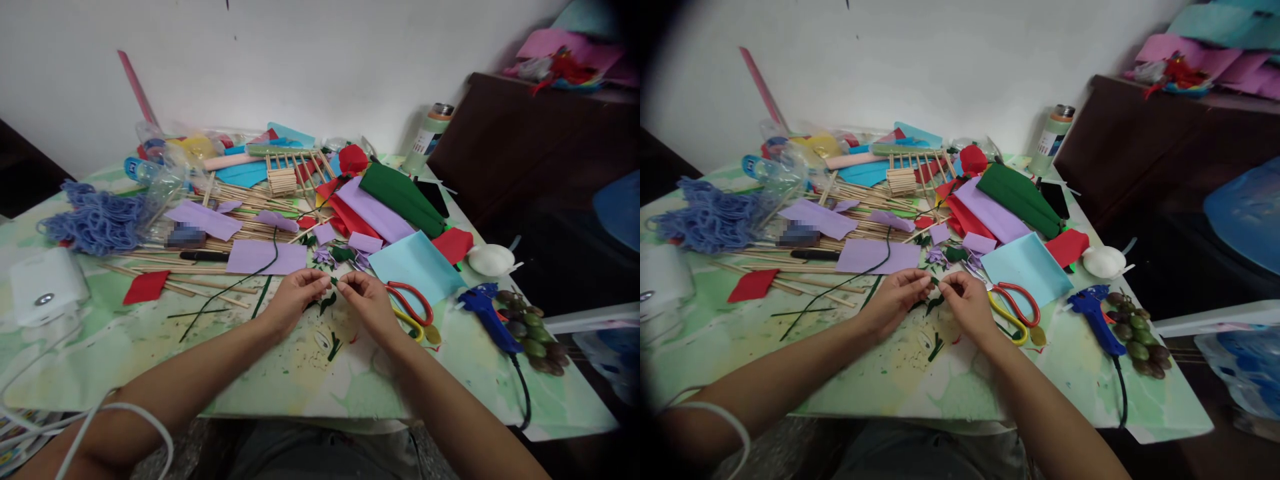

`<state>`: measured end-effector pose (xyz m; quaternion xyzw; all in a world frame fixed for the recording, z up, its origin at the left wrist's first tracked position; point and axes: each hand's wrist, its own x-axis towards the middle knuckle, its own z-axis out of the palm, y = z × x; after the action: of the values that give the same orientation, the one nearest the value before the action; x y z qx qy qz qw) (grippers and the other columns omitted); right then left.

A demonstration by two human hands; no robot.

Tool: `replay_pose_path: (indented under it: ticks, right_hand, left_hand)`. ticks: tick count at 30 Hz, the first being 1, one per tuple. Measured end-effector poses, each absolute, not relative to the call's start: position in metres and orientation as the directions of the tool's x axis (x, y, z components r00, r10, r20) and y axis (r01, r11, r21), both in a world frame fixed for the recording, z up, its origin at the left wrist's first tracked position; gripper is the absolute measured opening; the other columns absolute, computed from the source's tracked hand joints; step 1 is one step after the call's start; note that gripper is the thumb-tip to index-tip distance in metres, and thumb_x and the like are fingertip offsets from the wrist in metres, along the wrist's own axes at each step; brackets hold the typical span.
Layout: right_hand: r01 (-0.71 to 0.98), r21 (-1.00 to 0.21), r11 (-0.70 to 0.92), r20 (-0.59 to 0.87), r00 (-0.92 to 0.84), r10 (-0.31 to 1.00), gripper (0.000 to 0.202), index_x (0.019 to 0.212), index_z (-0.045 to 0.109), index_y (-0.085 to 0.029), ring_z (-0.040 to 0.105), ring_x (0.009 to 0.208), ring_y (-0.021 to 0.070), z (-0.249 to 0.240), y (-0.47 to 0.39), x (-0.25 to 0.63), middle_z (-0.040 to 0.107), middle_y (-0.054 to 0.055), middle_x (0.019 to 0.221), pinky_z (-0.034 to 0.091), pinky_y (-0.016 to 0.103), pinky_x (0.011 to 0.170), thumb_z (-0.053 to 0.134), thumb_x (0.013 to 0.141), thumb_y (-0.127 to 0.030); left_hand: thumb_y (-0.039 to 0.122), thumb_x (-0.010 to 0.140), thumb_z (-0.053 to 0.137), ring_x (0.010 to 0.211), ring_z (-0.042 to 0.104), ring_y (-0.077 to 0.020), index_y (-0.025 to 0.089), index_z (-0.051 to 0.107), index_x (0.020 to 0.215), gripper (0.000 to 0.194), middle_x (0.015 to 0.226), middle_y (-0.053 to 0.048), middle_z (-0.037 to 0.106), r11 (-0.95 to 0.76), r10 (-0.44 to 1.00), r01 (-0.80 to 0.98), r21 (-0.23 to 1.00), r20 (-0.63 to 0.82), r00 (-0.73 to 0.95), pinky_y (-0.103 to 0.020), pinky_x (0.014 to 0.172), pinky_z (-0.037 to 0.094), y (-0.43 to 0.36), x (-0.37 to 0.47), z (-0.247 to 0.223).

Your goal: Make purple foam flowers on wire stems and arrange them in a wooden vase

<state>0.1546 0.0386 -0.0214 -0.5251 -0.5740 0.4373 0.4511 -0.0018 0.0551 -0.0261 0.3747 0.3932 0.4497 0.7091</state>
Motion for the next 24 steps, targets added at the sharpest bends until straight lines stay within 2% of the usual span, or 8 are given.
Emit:
replay_pose_path:
  ticks: [5, 9, 11, 14, 18, 24]
  right_hand:
    - [0.186, -0.981, 0.06, 0.048, -0.068, 0.997, 0.017, 0.073, 0.06, -0.016, 0.051, 0.062, 0.0136, -0.0227, 0.0388, 0.1532, 0.058, 0.001, 0.067, 0.041, 0.026, 0.06, 0.06, 0.073, -0.033]
    - [0.012, -1.0, 0.011, 0.01, -0.081, 0.997, 0.017, 0.081, 0.061, -0.017, 0.054, 0.069, 0.0142, -0.0245, 0.0396, 0.1536, 0.06, 0.001, 0.076, 0.043, 0.027, 0.065, 0.064, 0.07, -0.03]
    - [-0.087, -0.996, -0.01, -0.003, -0.074, 0.997, 0.021, 0.087, 0.06, -0.019, 0.055, 0.071, 0.0138, -0.0249, 0.0397, 0.1539, 0.06, 0.0, 0.076, 0.043, 0.026, 0.066, 0.067, 0.068, -0.027]
    - [-0.184, -0.981, -0.055, -0.037, -0.1, 0.994, 0.039, 0.101, 0.053, -0.021, 0.057, 0.07, 0.0135, -0.0247, 0.0394, 0.1538, 0.059, -0.002, 0.073, 0.043, 0.026, 0.066, 0.07, 0.066, -0.024]
    - [-0.204, -0.972, -0.117, -0.094, -0.118, 0.989, 0.058, 0.111, 0.044, -0.021, 0.058, 0.065, 0.0131, -0.0235, 0.0391, 0.1525, 0.061, -0.004, 0.07, 0.043, 0.027, 0.063, 0.074, 0.061, -0.023]
    - [-0.12, -0.976, -0.182, -0.168, -0.119, 0.979, 0.067, 0.117, 0.039, -0.018, 0.056, 0.06, 0.0117, -0.0205, 0.0387, 0.151, 0.06, -0.006, 0.066, 0.041, 0.025, 0.058, 0.071, 0.059, -0.019]
  left_hand:
    - [0.02, 0.063, 0.077, 0.063, 0.054, -0.0071, 0.013, 0.065, 0.078, 0.021, 0.068, 0.001, 0.06, 0.307, 0.929, -0.303, 0.902, -0.215, 0.3, -0.019, 0.063, 0.041, 0.0551, -0.0012, -0.0313]
    - [0.023, 0.065, 0.075, 0.062, 0.057, -0.0081, 0.013, 0.062, 0.079, 0.021, 0.066, 0.0, 0.062, 0.283, 0.945, -0.324, 0.903, -0.205, 0.254, -0.02, 0.064, 0.043, 0.0581, -0.0019, -0.0324]
    - [0.024, 0.066, 0.074, 0.064, 0.059, -0.0091, 0.013, 0.06, 0.079, 0.022, 0.069, -0.002, 0.064, 0.277, 0.949, -0.34, 0.899, -0.202, 0.241, -0.022, 0.066, 0.045, 0.0592, -0.0018, -0.0318]
    - [0.025, 0.066, 0.074, 0.064, 0.06, -0.0095, 0.013, 0.058, 0.079, 0.024, 0.072, -0.003, 0.066, 0.286, 0.947, -0.338, 0.897, -0.212, 0.24, -0.022, 0.066, 0.045, 0.0596, -0.0011, -0.031]
    - [0.024, 0.065, 0.075, 0.061, 0.059, -0.009, 0.013, 0.057, 0.081, 0.026, 0.067, -0.001, 0.065, 0.301, 0.943, -0.318, 0.899, -0.229, 0.242, -0.022, 0.064, 0.045, 0.0593, -0.0005, -0.0326]
    - [0.021, 0.066, 0.073, 0.064, 0.059, -0.0086, 0.014, 0.058, 0.089, 0.028, 0.068, 0.001, 0.062, 0.278, 0.943, -0.278, 0.92, -0.205, 0.263, -0.021, 0.065, 0.045, 0.0586, -0.0016, -0.032]
